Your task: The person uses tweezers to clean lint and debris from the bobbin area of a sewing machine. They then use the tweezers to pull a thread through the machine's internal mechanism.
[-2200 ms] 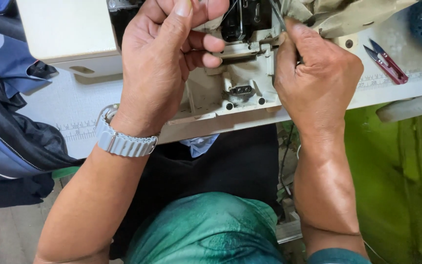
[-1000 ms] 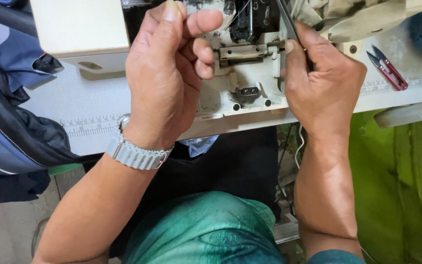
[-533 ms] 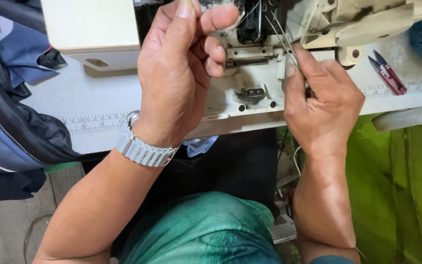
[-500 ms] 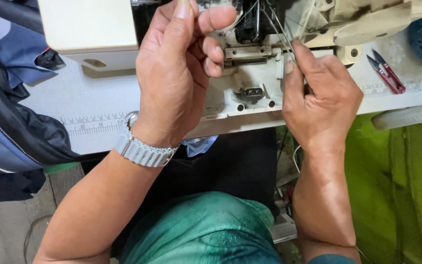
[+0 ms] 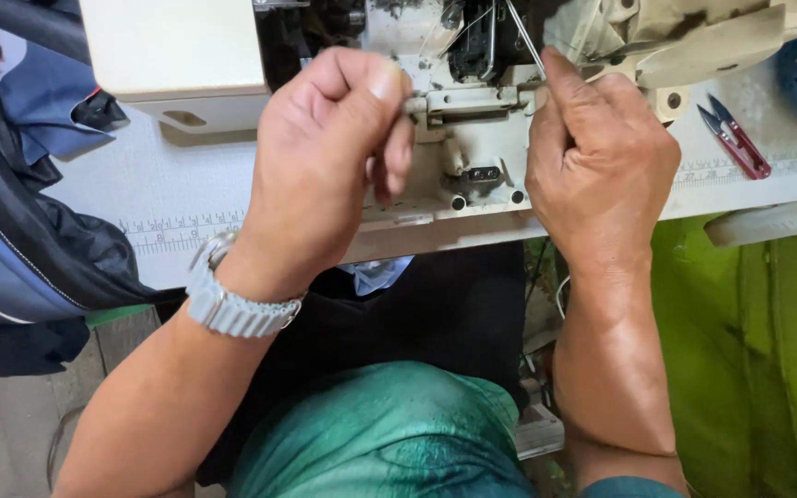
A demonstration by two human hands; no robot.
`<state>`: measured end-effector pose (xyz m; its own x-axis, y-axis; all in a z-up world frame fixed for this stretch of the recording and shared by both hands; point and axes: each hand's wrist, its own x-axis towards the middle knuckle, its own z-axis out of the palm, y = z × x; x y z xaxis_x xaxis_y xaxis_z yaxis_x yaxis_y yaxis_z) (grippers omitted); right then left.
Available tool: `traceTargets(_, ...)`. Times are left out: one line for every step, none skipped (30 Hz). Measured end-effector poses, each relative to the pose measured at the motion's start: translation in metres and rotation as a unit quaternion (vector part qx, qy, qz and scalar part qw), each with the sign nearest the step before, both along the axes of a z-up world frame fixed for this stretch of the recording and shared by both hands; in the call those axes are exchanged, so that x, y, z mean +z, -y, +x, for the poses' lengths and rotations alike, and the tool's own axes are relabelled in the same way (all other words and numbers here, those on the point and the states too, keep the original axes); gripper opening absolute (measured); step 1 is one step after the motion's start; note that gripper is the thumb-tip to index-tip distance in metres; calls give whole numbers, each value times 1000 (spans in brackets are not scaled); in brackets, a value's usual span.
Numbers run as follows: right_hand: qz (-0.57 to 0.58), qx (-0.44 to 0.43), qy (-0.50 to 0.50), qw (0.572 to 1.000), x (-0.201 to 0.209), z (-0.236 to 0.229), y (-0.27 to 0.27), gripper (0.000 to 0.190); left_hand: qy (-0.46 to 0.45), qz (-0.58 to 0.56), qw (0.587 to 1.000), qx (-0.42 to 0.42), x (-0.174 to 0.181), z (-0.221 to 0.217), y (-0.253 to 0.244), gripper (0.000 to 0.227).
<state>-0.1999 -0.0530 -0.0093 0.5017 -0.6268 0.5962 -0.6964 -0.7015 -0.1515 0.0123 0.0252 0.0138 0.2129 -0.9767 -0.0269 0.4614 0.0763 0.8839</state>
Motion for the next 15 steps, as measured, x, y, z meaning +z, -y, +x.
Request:
traceTargets(-2,-1,0,1000,0,-1,-1,27,0,-2,1000,-1,1,1,-3,14)
traceTargets(12,-6,4,1000,-1,-3,-1,30,91,-28,995,-15,3,2,-6,15)
traceTargets(28,-8,9,1000,-2,-4,-3,33,183,-51,981,-27,4,3,-12,18)
traceTargets(29,-7,9,1000,-2,-5,-4,33,183,-50,982,-26,7,2,-15,18)
traceTargets(29,-6,10,1000,-1,-6,-5,31,277,-48,959,-36,11,2,-17,16)
traceTargets(29,-5,10,1000,-1,-7,-5,29,369,-44,927,-46,15,2,-19,15)
traceTargets(29,-5,10,1000,0,-7,-7,29,369,-43,927,-46,14,1,-22,15)
traceTargets(38,-8,9,999,1,-6,-8,28,437,-45,897,-41,13,0,-24,12)
traceTargets(47,-12,8,999,3,-7,-10,27,503,-47,863,-37,12,-1,-26,10)
traceTargets(47,-13,7,999,2,-8,-10,27,502,-47,863,-37,11,-3,-26,10)
traceTargets(49,-11,13,999,2,-9,-10,28,534,-84,840,-36,10,-5,-27,6)
traceTargets(51,-9,18,999,2,-9,-10,29,565,-120,815,-35,9,-7,-27,5)
traceTargets(51,-9,19,998,3,-9,-10,29,566,-120,815,-35,8,-10,-27,5)
traceTargets(46,-8,17,999,3,-9,-10,29,586,-120,801,-41,7,-12,-27,4)
traceTargets(41,-9,14,999,4,-9,-11,30,605,-120,786,-47,6,-15,-26,4)
